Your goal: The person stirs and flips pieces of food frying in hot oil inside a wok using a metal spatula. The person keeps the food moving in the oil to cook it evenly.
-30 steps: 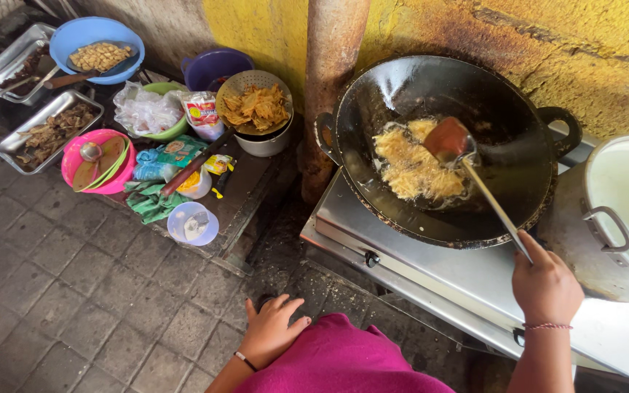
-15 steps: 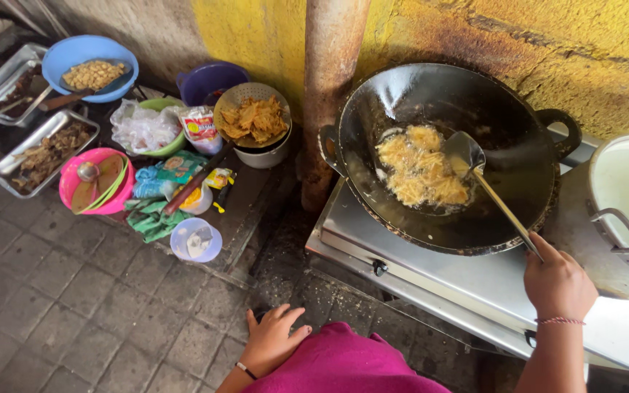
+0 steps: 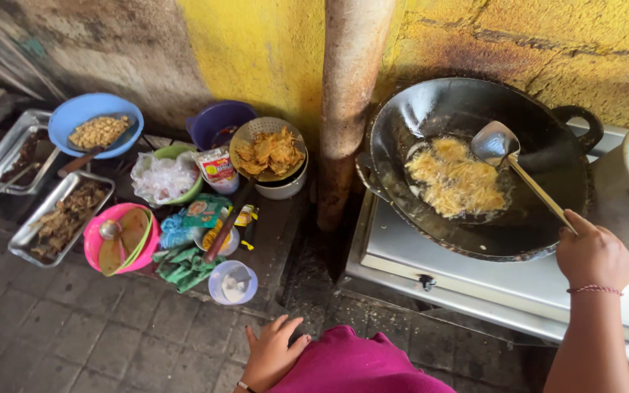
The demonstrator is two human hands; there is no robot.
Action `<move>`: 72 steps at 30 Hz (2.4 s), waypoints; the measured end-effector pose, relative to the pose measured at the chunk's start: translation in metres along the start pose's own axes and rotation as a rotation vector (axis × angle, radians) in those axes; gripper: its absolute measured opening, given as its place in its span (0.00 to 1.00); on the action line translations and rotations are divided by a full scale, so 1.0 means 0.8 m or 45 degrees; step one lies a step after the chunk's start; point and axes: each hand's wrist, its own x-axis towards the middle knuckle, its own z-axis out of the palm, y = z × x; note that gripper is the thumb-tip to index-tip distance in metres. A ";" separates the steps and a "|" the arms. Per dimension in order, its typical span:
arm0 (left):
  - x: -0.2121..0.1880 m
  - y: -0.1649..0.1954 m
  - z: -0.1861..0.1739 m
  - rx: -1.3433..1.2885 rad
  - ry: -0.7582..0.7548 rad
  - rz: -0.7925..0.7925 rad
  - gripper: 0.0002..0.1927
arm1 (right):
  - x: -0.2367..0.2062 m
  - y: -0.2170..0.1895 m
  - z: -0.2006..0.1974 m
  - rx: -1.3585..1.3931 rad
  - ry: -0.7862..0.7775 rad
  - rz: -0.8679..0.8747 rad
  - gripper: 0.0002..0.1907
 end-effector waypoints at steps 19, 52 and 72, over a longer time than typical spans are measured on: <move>0.056 -0.061 -0.045 0.196 -0.168 0.226 0.30 | -0.147 0.013 -0.046 -0.101 -0.144 0.125 0.17; 0.062 -0.036 -0.071 0.101 0.149 0.233 0.34 | -0.143 -0.053 -0.071 -0.228 -0.215 0.227 0.19; 0.053 0.021 -0.073 0.131 0.100 0.560 0.43 | -0.096 -0.085 -0.061 -0.077 -0.075 0.084 0.17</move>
